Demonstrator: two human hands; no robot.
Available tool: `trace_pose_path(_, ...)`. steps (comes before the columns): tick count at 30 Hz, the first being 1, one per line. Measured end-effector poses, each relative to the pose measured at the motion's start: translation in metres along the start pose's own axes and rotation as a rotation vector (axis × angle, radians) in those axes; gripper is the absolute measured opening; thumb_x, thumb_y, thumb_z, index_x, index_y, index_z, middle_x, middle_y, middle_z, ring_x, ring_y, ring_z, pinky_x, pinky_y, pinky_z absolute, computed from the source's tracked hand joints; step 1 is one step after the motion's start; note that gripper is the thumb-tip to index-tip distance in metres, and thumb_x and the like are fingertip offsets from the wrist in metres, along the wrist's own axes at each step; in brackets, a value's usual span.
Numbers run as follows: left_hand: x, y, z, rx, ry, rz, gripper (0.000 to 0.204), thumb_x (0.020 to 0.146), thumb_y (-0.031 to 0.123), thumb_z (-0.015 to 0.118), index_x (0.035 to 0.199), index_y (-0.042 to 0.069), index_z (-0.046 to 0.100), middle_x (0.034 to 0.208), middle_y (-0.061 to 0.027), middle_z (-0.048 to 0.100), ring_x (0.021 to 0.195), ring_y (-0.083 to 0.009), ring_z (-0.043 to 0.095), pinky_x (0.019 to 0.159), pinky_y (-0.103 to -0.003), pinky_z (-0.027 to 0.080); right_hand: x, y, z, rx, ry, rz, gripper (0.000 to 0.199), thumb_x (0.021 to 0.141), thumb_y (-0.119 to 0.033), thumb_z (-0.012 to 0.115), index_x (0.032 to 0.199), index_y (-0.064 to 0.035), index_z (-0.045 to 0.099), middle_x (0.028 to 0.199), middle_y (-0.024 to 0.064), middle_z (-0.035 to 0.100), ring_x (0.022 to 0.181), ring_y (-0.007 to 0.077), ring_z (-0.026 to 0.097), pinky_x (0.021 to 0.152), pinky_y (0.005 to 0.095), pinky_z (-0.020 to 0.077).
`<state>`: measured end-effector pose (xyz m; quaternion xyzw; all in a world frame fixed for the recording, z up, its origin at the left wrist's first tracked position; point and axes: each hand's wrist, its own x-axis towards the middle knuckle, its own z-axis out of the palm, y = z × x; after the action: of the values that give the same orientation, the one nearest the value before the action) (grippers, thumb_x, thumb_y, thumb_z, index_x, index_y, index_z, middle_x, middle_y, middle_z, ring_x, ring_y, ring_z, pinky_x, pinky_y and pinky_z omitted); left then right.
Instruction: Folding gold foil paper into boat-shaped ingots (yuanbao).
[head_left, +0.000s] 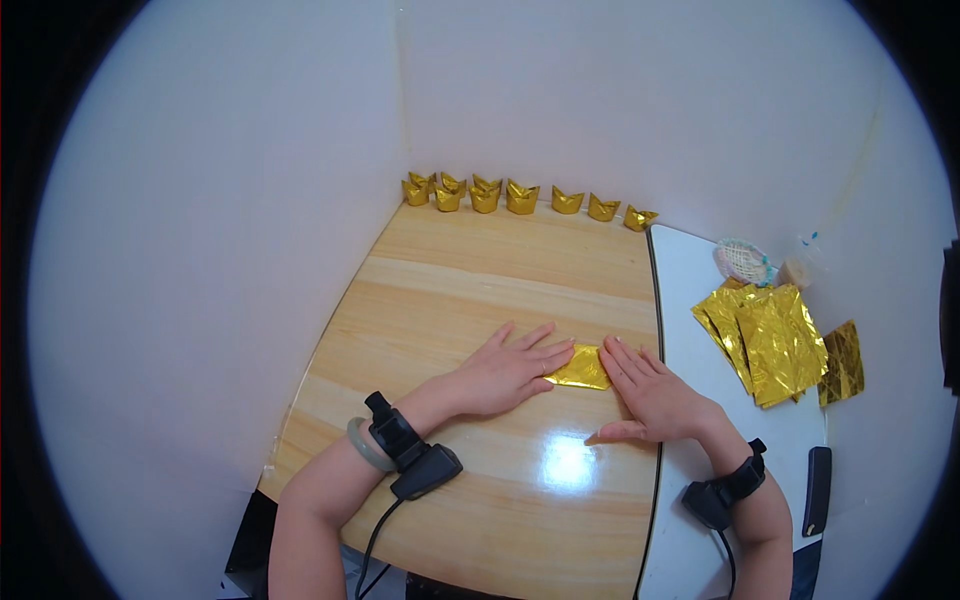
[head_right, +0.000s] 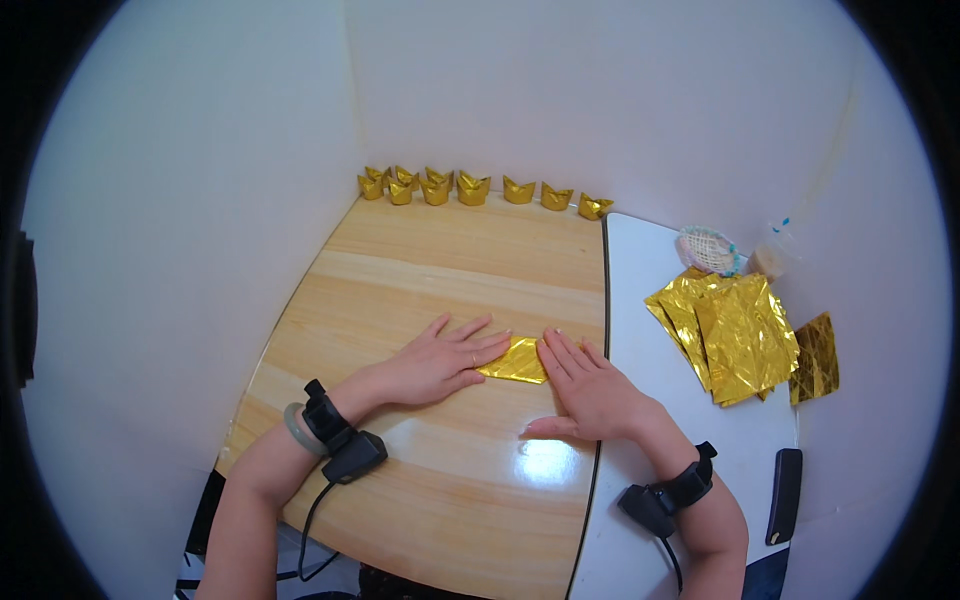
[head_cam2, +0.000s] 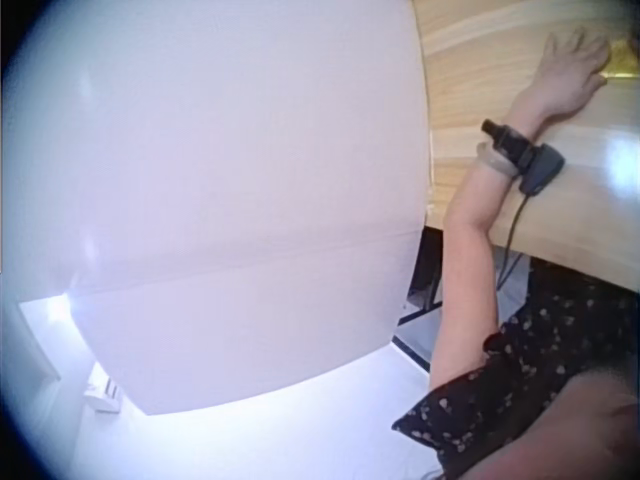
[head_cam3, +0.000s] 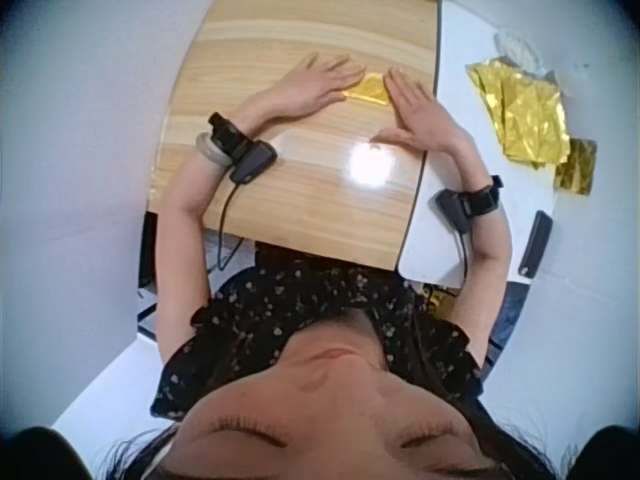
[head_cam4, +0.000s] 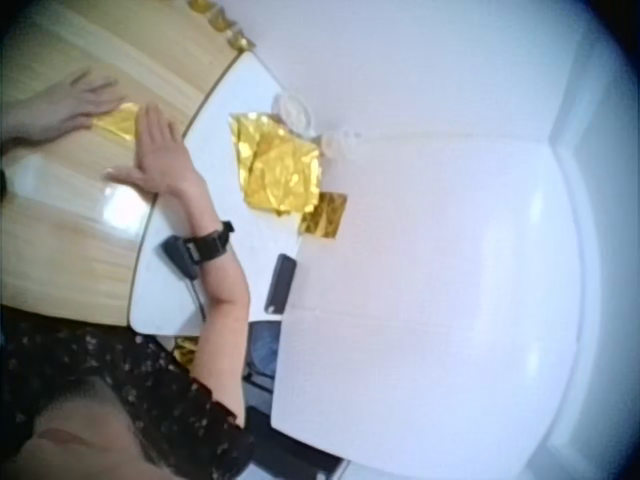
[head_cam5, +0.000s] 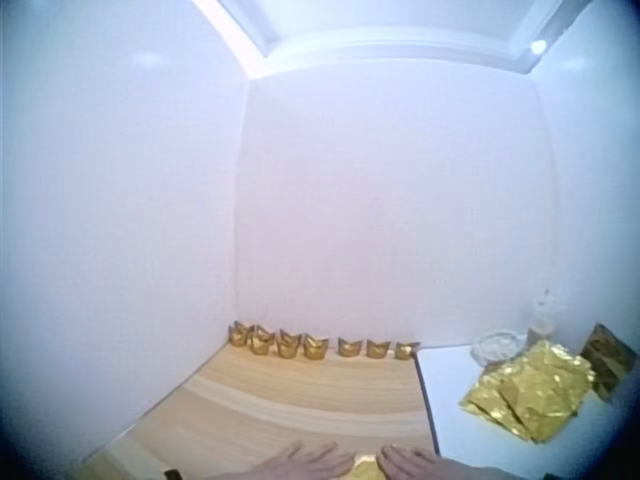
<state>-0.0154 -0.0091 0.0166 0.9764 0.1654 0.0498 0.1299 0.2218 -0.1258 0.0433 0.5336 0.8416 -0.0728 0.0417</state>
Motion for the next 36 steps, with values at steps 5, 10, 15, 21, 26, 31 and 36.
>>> trace_pose_path(5,0.006,-0.004,-0.008,-0.114,-0.063,-0.066,0.053,0.094,0.036,0.046,0.143,0.02,0.033,0.15,0.0023,0.029,0.141,-0.0255,0.017,0.11,-0.059,0.009,0.0,0.001,0.0,0.057,-0.007,-0.039,0.106,0.079,-0.075,0.044,0.143,0.0054,0.018,0.146,0.0348,0.013,0.139,0.0418,0.011,0.113,0.044,0.0139)
trace_pose_path(10,0.006,-0.006,-0.004,-0.125,0.018,-0.115,0.05,0.093,0.038,0.049,0.138,0.018,0.043,0.15,-0.0014,0.03,0.141,-0.0283,0.016,0.11,-0.059,0.01,0.002,-0.004,-0.001,0.022,-0.016,-0.035,0.102,0.08,-0.072,0.045,0.143,0.0035,0.019,0.145,0.0366,0.013,0.139,0.0443,0.011,0.113,0.0441,0.0133)
trace_pose_path(15,0.007,-0.008,0.003,-0.143,0.125,-0.144,0.046,0.092,0.038,0.051,0.134,0.017,0.049,0.15,-0.0052,0.028,0.142,-0.0302,0.013,0.109,-0.058,0.011,0.002,-0.004,0.007,0.066,0.05,0.0,0.1,0.081,-0.071,0.044,0.143,0.0043,0.019,0.144,0.0369,0.013,0.138,0.0445,0.011,0.113,0.0442,0.0148)
trace_pose_path(21,0.008,-0.007,-0.004,-0.083,-0.026,0.018,0.039,0.094,0.033,0.048,0.132,0.025,0.051,0.15,0.003,0.029,0.142,-0.0291,0.013,0.109,-0.059,0.013,0.002,-0.008,0.007,0.051,0.077,0.011,0.099,0.082,-0.071,0.044,0.143,0.0028,0.019,0.144,0.037,0.014,0.138,0.0457,0.013,0.112,0.0455,0.0175)
trace_pose_path(26,0.002,-0.012,-0.006,-0.023,0.169,0.203,0.031,0.089,0.027,0.057,0.12,0.023,0.062,0.141,0.003,0.044,0.139,-0.0273,0.024,0.11,-0.056,0.017,0.002,-0.009,0.006,0.019,0.07,-0.019,0.092,0.082,-0.069,0.046,0.145,-0.0055,0.024,0.143,0.0374,0.015,0.137,0.0465,0.014,0.111,0.047,0.0197)
trace_pose_path(31,0.0,-0.011,-0.007,-0.107,0.172,0.152,0.026,0.084,0.025,0.063,0.109,0.015,0.067,0.126,-0.0013,0.057,0.127,-0.0232,0.044,0.107,-0.049,0.028,0.011,-0.003,0.017,0.068,0.265,0.001,0.071,0.085,-0.055,0.054,0.139,-0.0124,0.038,0.141,0.0317,0.028,0.132,0.0442,0.028,0.108,0.0451,0.0287)
trace_pose_path(36,0.002,-0.011,-0.008,-0.089,0.273,0.178,0.023,0.082,0.021,0.065,0.102,0.01,0.069,0.113,-0.0052,0.065,0.114,-0.0221,0.056,0.098,-0.042,0.041,0.015,-0.008,0.015,-0.046,0.443,0.043,0.049,0.086,-0.044,0.058,0.122,-0.0105,0.055,0.126,0.0187,0.051,0.116,0.032,0.051,0.092,0.0367,0.0455)
